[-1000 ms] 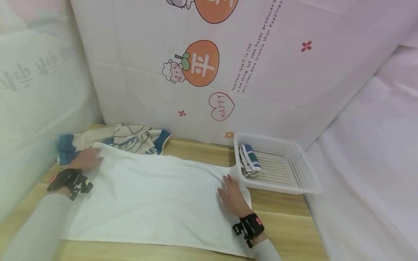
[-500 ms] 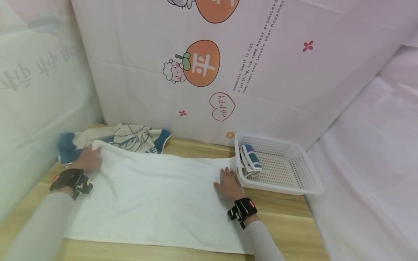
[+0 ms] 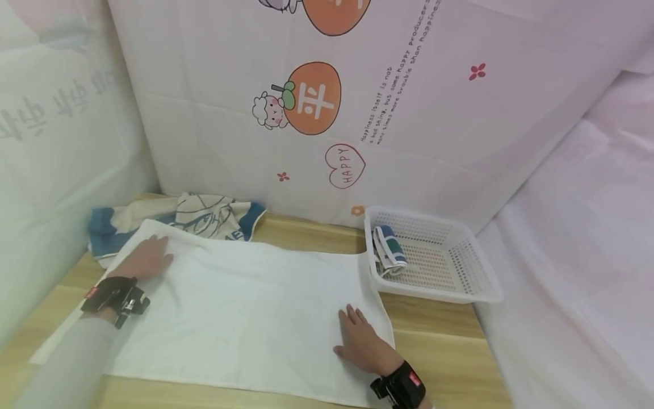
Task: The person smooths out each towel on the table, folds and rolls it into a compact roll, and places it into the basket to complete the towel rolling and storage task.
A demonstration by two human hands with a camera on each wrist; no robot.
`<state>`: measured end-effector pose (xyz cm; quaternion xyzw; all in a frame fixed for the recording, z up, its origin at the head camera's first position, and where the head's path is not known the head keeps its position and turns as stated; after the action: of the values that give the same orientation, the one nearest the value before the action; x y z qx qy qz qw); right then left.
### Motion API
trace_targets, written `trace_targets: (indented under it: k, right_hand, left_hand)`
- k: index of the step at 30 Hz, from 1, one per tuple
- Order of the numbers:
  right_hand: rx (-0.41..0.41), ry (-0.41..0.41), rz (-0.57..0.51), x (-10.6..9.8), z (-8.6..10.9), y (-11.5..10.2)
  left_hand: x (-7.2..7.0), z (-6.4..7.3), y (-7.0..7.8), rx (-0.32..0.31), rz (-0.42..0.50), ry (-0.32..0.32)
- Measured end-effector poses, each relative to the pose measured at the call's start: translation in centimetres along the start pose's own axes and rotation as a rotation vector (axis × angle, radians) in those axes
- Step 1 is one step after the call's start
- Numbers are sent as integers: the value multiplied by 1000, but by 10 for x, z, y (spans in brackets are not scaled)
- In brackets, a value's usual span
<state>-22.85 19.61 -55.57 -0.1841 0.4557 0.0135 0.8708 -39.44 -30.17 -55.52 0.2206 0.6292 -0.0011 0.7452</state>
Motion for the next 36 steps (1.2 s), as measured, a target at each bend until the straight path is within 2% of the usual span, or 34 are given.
trace_targets:
  k: [2,3,6,8,9,12,15,19,23,28,31,36]
  right_hand:
    - [-7,-4,-11,2,3,0]
    - [-8,-7,-18,2,4,0]
    - [-18,-11,-24,-1,5,-1]
    - [-26,-7,-32,-4,4,-1]
    - [-32,-6,-35,-5,4,-1]
    - [-56,9,-50,-5,3,-3]
    - [-76,24,-62,-5,2,-5]
    - [-94,44,-66,-4,2,-7]
    - [-110,63,-74,-3,4,-8]
    - [-130,85,-86,-5,8,-9]
    - [-133,92,-80,-6,9,-9]
    - [-132,108,-89,-7,10,-6]
  left_hand:
    - [-10,6,7,-49,34,-18]
    - [-18,9,14,-60,62,11]
    - [-45,10,37,-27,160,128]
    - [-52,1,48,26,192,173]
    - [-51,-7,52,47,203,161]
    - [-41,-30,54,64,204,47]
    - [-34,-45,50,53,162,-18]
    - [-35,-48,33,-14,74,-58]
    - [-36,-40,16,-88,-8,-116]
    - [-39,-22,2,-151,-12,-198]
    - [-44,-12,-3,-158,-24,-213]
    - [-50,-1,-6,-118,-37,-215]
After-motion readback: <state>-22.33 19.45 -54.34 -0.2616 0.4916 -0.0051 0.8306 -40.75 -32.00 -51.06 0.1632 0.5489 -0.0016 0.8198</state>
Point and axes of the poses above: each hand's wrist, its own z-axis away from the middle knuckle, its own x-axis out of the palm, y = z × x, the point moved 9 cm from there along -z, towards the middle knuckle, and after that the axes turned 9 degrees about -y, right-handed, at the moved point
